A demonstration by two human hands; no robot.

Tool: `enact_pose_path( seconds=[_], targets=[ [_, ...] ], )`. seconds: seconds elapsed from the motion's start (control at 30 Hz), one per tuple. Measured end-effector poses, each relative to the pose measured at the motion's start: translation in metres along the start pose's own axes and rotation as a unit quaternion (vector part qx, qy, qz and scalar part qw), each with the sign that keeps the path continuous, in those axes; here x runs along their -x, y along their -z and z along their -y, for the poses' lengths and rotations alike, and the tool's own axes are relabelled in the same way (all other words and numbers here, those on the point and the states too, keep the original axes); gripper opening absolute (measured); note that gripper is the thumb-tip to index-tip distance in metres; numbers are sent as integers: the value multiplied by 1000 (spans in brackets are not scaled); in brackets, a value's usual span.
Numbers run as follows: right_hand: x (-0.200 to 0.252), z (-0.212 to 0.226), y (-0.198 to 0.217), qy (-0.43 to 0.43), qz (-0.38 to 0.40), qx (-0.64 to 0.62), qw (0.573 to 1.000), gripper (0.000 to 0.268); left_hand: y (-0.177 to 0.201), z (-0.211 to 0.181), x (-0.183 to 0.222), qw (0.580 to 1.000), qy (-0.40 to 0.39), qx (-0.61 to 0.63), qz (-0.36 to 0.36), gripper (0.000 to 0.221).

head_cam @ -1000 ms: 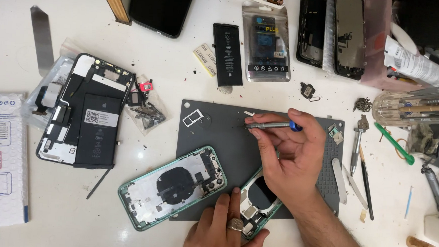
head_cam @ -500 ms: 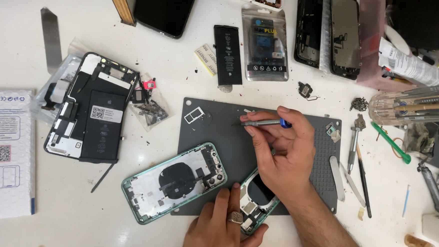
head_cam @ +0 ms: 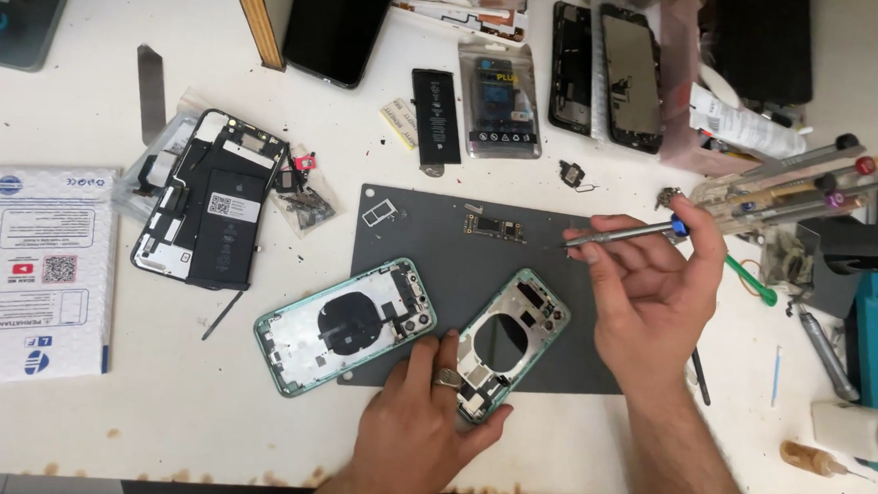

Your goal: Disassembling and manipulating internal components of a smartphone using precision tools on a repair bench.

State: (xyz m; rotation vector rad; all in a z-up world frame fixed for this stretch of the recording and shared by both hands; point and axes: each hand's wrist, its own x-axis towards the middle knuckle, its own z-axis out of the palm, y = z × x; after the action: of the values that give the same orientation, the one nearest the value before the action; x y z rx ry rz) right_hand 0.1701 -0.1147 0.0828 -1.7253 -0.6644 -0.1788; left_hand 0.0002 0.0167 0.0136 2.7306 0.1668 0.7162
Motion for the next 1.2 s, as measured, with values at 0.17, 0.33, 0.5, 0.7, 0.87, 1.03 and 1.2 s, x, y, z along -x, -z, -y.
enact_pose_path(
  seconds=[0.17,0.33,0.5,0.7,0.87,1.03,1.2],
  targets=[
    [30,-27,36,-37,-44,-6,998,63,-4,-2,2,999,23,-4,-34,83],
    [41,-45,48,-72,-103,-56,991,69,-8,-4,5,998,44,-6,-52,81],
    [39,-54,47,-89,-106,-81,987,68,-9,-5,5,997,49,-30,-59,81],
    [39,-49,48,-89,-92,-66,990,64,-14,-7,8,995,67,-47,-61,78],
    [42,-59,49,-72,-77,-68,992,65,-13,-8,5,995,63,-27,-72,69],
    [42,-59,49,-60,-64,-56,995,65,-12,-12,-1,994,79,-60,-56,82],
    [42,-53,48,-97,-68,-28,993,73,-13,-13,-1,991,65,-102,-61,88]
  ],
)
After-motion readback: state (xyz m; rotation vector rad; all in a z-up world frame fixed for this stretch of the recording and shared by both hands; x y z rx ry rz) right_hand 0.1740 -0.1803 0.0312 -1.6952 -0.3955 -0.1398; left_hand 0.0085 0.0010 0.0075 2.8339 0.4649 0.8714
